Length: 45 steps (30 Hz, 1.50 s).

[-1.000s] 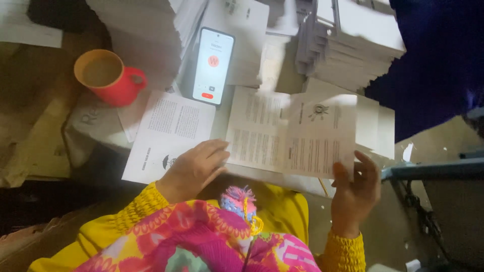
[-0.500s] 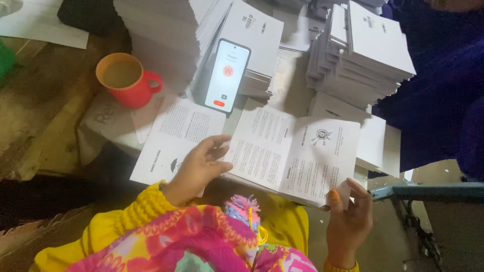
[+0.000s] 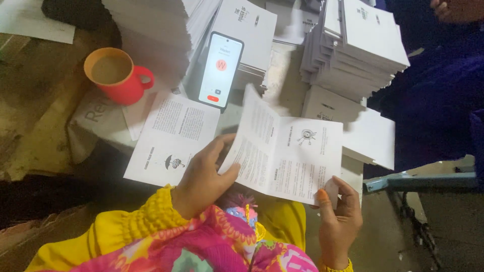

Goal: The person folds printed paper sheets in half and stacks them on a table. They repeatedly pick up a sheet, fold it, and place it onto a growing pile. A smartphone, a red mug, and bananas are visible on the table nearby.

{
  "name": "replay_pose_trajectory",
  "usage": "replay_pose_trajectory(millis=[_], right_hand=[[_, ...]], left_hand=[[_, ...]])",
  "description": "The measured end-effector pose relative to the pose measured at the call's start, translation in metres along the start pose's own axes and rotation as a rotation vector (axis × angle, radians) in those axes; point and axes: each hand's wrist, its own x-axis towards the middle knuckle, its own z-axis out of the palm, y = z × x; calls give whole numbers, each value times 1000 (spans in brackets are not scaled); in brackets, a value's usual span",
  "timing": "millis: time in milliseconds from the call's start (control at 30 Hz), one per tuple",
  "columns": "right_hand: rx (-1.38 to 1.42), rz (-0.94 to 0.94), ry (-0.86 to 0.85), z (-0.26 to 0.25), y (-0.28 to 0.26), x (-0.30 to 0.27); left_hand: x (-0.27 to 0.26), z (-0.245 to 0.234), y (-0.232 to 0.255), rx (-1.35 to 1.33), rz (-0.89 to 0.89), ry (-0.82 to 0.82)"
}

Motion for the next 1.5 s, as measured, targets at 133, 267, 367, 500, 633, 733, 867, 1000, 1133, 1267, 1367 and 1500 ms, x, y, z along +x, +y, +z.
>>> replay_pose_trajectory(millis=[133, 267, 367, 500, 633, 733, 867, 1000, 1133, 1267, 1367, 1500], right_hand=[[33, 208, -17, 23, -19, -8], [-15, 50, -184, 36, 2, -6], [-138, -108, -163, 38, 3, 6], [109, 352, -166, 42, -69, 14], [285, 212, -302, 56, -22, 33], [359, 235, -358, 66, -40, 39], [213, 289, -443, 70, -30, 57], [184, 351, -418, 73, -33, 57], [177, 337, -395, 79, -19, 54], [68, 369, -341, 87, -43, 47], [-19, 381, -304, 90, -40, 47], [-10, 333, -300, 87, -28, 47]], left_hand=[[-6, 6, 5, 162, 253, 99], [1, 32, -28, 285, 651, 4], [2, 46, -51, 462, 676, -112], [-7, 59, -74, 588, 500, -232], [-7, 57, -69, 689, 515, -135], [-7, 54, -70, 650, 466, -121], [-4, 56, -84, 655, 510, -135], [-11, 68, -115, 611, 647, -188], [-19, 74, -128, 607, 653, -158], [-6, 56, -108, 684, 639, -142], [1, 51, -105, 756, 580, -209], [1, 50, -106, 826, 590, -177]])
